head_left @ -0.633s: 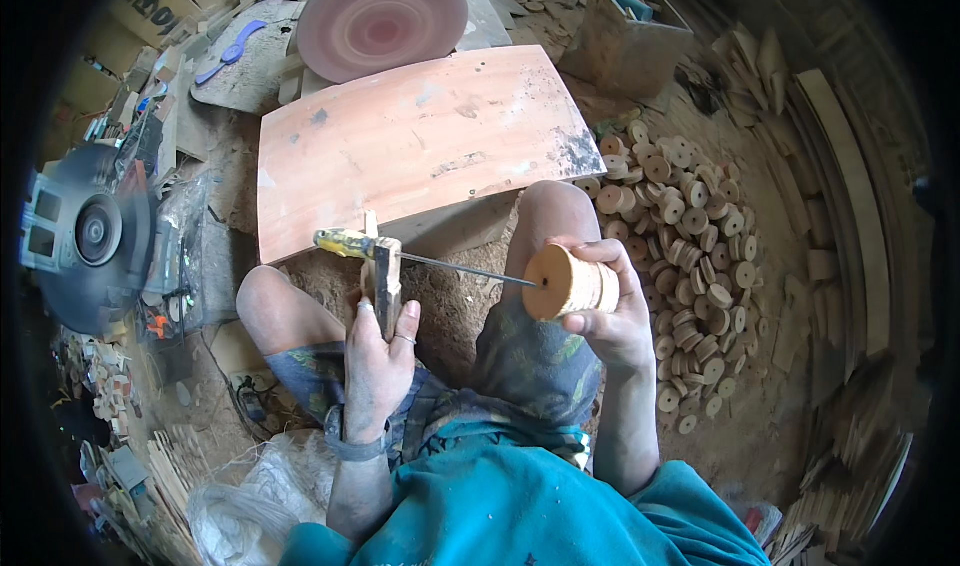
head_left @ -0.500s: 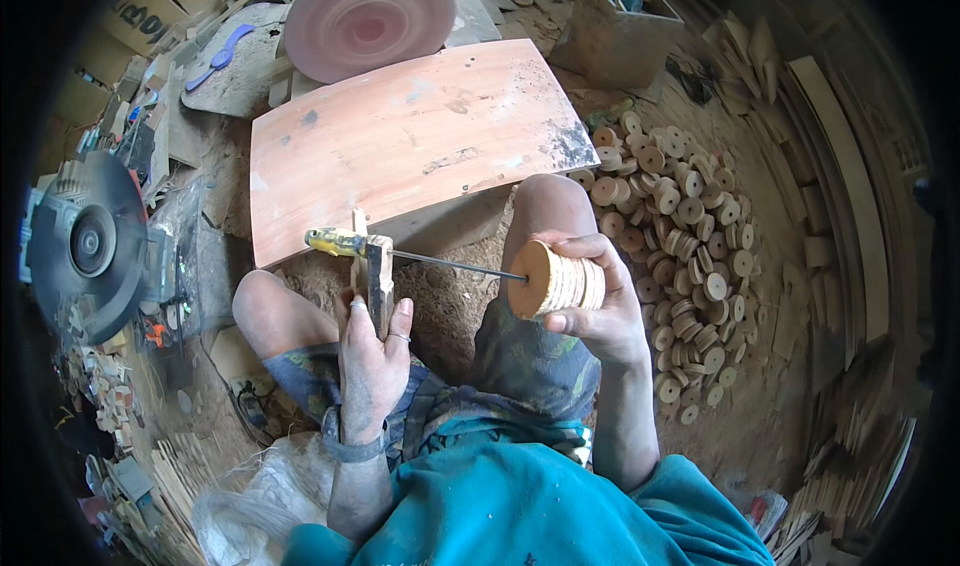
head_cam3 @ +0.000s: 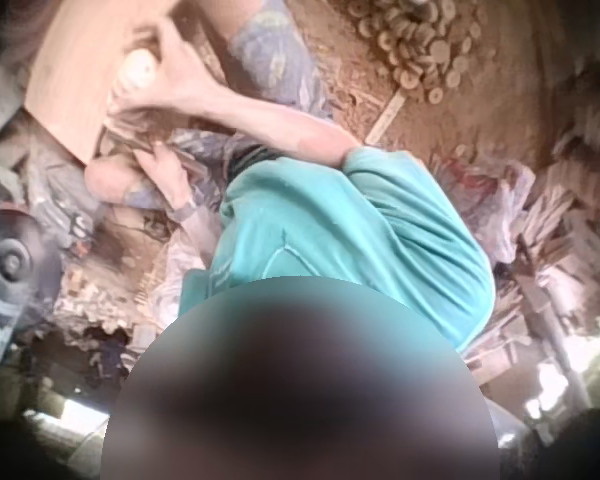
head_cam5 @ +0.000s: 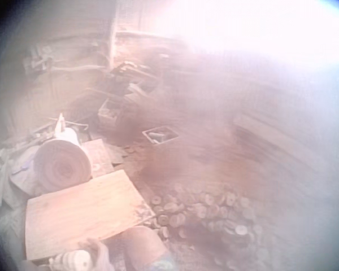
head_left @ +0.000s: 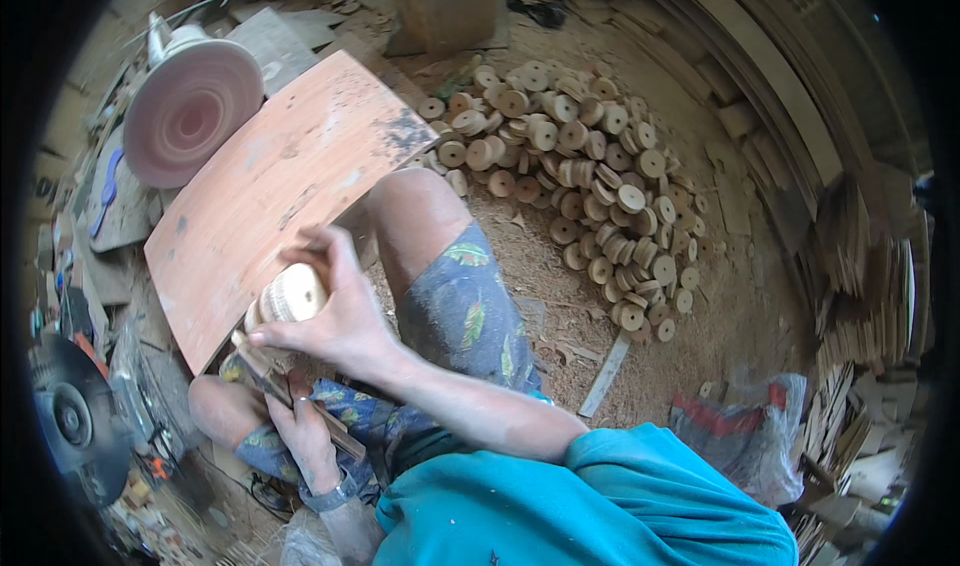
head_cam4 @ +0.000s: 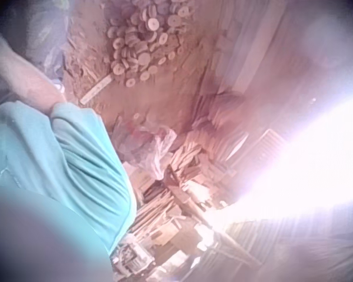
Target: The person sits on the floor and repeatedly picks up small wooden discs, mounts them onto a metal rod, and presses the stack against a rotating grinding wheel to smooth the edges. After grinding, the person removes the discs from the rod and places them into a pile on the floor.
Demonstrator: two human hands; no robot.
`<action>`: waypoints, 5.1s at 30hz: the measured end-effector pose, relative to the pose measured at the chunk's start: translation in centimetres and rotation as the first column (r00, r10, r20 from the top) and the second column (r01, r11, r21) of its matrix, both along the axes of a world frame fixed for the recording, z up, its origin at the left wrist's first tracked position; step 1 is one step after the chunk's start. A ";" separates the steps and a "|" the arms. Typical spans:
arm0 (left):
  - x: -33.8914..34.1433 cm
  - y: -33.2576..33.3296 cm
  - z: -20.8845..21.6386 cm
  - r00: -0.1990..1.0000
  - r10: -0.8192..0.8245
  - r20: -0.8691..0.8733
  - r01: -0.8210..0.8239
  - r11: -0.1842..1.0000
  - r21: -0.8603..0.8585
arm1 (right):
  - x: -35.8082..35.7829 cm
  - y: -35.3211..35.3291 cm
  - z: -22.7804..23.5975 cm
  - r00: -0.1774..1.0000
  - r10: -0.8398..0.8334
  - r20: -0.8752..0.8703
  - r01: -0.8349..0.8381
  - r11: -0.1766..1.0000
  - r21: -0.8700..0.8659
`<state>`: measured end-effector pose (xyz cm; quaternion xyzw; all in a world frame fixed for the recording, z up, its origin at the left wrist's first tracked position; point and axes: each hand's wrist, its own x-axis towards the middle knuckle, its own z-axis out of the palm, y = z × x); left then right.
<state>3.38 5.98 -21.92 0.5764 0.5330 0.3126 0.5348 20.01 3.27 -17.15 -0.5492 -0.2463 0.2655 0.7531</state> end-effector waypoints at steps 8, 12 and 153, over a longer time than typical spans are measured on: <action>1.1 -1.5 -2.3 0.993 -0.030 0.114 0.037 0.998 -0.056 | -0.5 -0.5 -1.6 0.956 0.260 -0.138 -0.256 0.966 0.045; 0.9 0.6 -0.5 0.963 0.013 0.268 0.024 0.991 -0.134 | 4.0 -5.2 -1.6 0.622 0.776 0.102 -0.624 0.570 -0.535; 19.1 24.7 -2.9 0.923 0.026 0.383 0.003 0.997 -0.074 | 20.5 24.3 -5.0 0.547 0.345 0.762 0.193 0.834 -0.516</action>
